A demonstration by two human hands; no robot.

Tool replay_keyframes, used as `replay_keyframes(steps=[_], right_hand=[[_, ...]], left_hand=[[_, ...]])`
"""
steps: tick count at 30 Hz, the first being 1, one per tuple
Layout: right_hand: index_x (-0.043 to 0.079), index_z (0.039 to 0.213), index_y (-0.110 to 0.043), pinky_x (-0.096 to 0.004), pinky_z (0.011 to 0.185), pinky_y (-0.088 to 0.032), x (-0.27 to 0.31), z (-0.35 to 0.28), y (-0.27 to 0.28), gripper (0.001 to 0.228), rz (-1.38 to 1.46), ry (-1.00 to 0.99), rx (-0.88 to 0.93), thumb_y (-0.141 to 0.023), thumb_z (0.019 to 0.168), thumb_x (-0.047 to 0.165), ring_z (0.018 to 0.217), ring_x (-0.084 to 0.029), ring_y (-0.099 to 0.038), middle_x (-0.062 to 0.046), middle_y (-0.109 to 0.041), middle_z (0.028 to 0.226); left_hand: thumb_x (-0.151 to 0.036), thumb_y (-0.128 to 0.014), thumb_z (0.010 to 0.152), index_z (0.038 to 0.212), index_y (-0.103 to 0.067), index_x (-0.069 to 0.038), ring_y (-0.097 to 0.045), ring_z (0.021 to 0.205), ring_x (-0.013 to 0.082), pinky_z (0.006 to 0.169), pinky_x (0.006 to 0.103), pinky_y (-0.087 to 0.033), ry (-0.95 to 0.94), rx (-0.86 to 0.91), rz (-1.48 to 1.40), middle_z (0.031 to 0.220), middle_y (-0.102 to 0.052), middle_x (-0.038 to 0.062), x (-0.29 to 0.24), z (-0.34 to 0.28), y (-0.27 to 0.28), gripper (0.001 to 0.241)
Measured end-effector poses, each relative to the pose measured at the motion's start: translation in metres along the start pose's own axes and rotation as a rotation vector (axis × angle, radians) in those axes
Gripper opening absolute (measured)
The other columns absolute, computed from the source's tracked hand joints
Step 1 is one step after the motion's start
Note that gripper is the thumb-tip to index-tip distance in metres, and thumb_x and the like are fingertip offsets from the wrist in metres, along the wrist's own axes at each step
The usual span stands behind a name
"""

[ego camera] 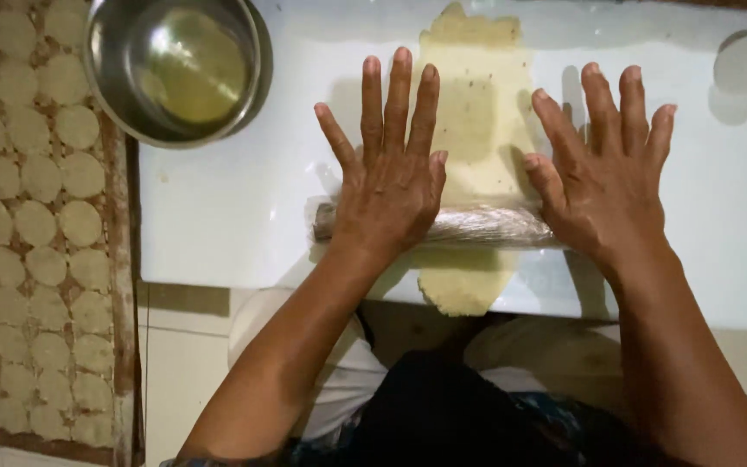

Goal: Preparing dough and rolling it out to make small circular pastries.

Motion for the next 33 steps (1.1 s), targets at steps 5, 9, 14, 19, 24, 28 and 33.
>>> replay_keyframes(steps=[5, 9, 14, 19, 24, 28, 33], right_hand=[[0.028, 0.161, -0.039, -0.067, 0.125, 0.004, 0.010, -0.018, 0.006, 0.059, 0.046, -0.026, -0.021, -0.031, 0.109, 0.055, 0.161, -0.036, 0.002, -0.013, -0.013, 0.175], [0.028, 0.161, -0.039, -0.066, 0.124, 0.003, 0.013, -0.030, 0.005, 0.058, 0.057, -0.024, -0.042, -0.034, 0.107, 0.049, 0.160, -0.036, -0.001, -0.014, -0.017, 0.173], [0.028, 0.160, -0.043, -0.066, 0.125, 0.002, 0.017, -0.051, -0.001, 0.055, 0.026, -0.008, -0.075, -0.036, 0.108, 0.043, 0.162, -0.035, -0.005, -0.014, -0.023, 0.172], [0.027, 0.159, -0.047, -0.068, 0.125, 0.001, 0.024, -0.072, -0.004, 0.055, 0.015, 0.006, -0.119, -0.042, 0.106, 0.036, 0.163, -0.035, -0.009, -0.014, -0.028, 0.172], [0.023, 0.162, -0.050, -0.072, 0.125, 0.001, 0.025, -0.087, -0.008, 0.052, -0.031, 0.013, -0.244, -0.045, 0.111, 0.035, 0.165, -0.037, -0.010, -0.015, -0.028, 0.177], [0.022, 0.163, -0.046, -0.073, 0.125, 0.002, 0.020, -0.085, -0.002, 0.056, -0.026, 0.013, -0.274, -0.043, 0.110, 0.040, 0.164, -0.038, -0.007, -0.015, -0.025, 0.176], [0.022, 0.162, -0.032, -0.071, 0.114, 0.012, 0.011, -0.054, 0.001, 0.073, 0.022, 0.056, -0.064, -0.029, 0.102, 0.064, 0.155, -0.039, 0.010, -0.016, -0.005, 0.171]], left_hand=[[-0.034, -0.056, 0.106, 0.168, 0.000, -0.013, 0.014, 0.161, 0.0303, 0.122, 0.0779, 0.012, 0.016, 0.003, -0.037, 0.174, 0.010, 0.010, -0.004, -0.016, 0.001, 0.087], [-0.026, -0.058, 0.099, 0.168, -0.001, -0.014, 0.012, 0.162, 0.0284, 0.123, 0.0776, 0.011, 0.021, 0.005, -0.054, 0.175, 0.008, 0.007, -0.008, -0.029, 0.000, 0.091], [-0.017, -0.058, 0.091, 0.168, -0.004, -0.015, 0.009, 0.162, 0.0284, 0.123, 0.0775, 0.009, 0.033, 0.016, -0.003, 0.175, 0.005, 0.007, -0.012, -0.044, -0.004, 0.094], [-0.015, -0.057, 0.088, 0.168, -0.006, -0.014, 0.006, 0.162, 0.0292, 0.124, 0.0770, 0.006, 0.037, -0.007, 0.021, 0.175, 0.001, 0.008, -0.016, -0.060, -0.004, 0.095], [-0.023, -0.061, 0.095, 0.171, -0.005, -0.013, 0.006, 0.165, 0.0282, 0.127, 0.0760, 0.004, -0.001, -0.152, 0.054, 0.177, 0.002, 0.008, -0.019, -0.081, -0.006, 0.095], [-0.032, -0.063, 0.095, 0.169, -0.006, -0.010, 0.006, 0.163, 0.0314, 0.123, 0.0774, 0.005, -0.016, -0.124, 0.046, 0.176, 0.002, 0.011, -0.021, -0.072, 0.004, 0.096], [-0.054, -0.058, 0.100, 0.164, -0.008, -0.008, 0.011, 0.157, 0.0379, 0.115, 0.0809, 0.010, 0.020, -0.056, -0.026, 0.171, 0.004, 0.015, -0.015, -0.039, 0.014, 0.093]])
Point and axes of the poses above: each hand's wrist, its own z-axis towards the middle knuckle, its own y-axis out of the back of the hand, x = y × z, the point moved 6 cm from there along z, towards the middle knuckle
